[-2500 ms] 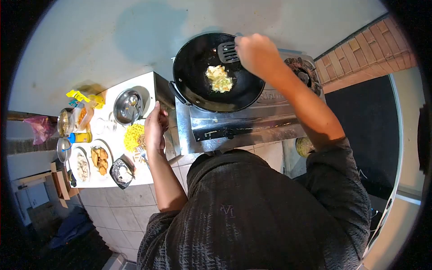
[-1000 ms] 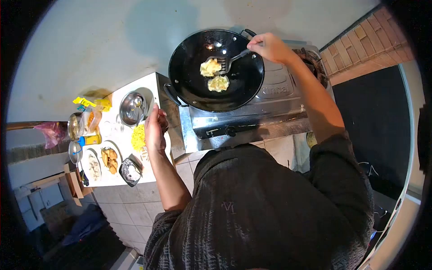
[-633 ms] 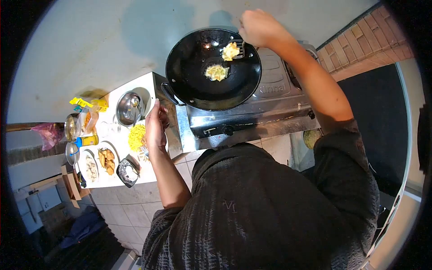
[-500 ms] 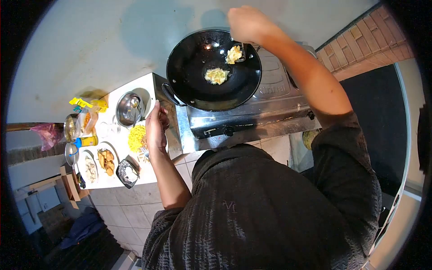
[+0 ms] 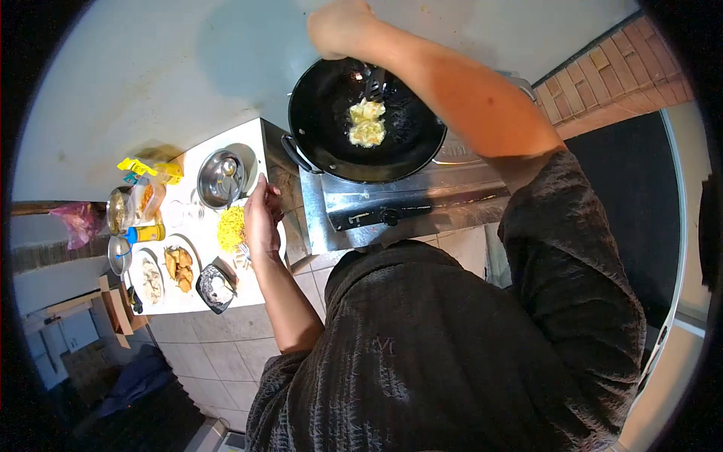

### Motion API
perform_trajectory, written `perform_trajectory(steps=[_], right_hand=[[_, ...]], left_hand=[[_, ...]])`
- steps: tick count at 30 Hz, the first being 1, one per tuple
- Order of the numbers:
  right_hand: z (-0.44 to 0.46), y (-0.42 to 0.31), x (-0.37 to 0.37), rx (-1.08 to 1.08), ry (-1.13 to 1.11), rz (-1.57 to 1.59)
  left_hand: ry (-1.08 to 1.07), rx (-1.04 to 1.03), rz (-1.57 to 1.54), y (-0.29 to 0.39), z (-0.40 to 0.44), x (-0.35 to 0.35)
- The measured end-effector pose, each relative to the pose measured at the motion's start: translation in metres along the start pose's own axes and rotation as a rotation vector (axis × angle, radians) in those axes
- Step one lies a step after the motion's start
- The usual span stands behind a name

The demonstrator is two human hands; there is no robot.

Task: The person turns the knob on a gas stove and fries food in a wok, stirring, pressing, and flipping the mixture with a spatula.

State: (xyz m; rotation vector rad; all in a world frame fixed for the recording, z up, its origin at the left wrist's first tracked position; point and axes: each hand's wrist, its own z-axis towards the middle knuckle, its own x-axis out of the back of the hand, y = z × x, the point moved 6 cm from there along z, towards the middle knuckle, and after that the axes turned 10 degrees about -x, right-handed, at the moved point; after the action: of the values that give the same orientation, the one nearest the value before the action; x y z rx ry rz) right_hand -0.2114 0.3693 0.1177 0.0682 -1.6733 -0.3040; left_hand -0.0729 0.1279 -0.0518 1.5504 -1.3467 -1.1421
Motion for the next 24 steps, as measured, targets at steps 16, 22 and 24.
perform_trajectory(steps=[16,22,24], right_hand=[[-0.054,0.084,-0.044,0.006,0.133,0.131],[-0.059,0.119,-0.087,0.235,0.228,0.391],[-0.062,0.132,-0.093,0.236,0.225,0.481]], left_hand=[[-0.059,-0.023,0.004,0.011,0.008,-0.007],[-0.072,-0.028,0.020,0.017,0.009,-0.016],[-0.077,-0.022,0.027,0.017,0.008,-0.016]])
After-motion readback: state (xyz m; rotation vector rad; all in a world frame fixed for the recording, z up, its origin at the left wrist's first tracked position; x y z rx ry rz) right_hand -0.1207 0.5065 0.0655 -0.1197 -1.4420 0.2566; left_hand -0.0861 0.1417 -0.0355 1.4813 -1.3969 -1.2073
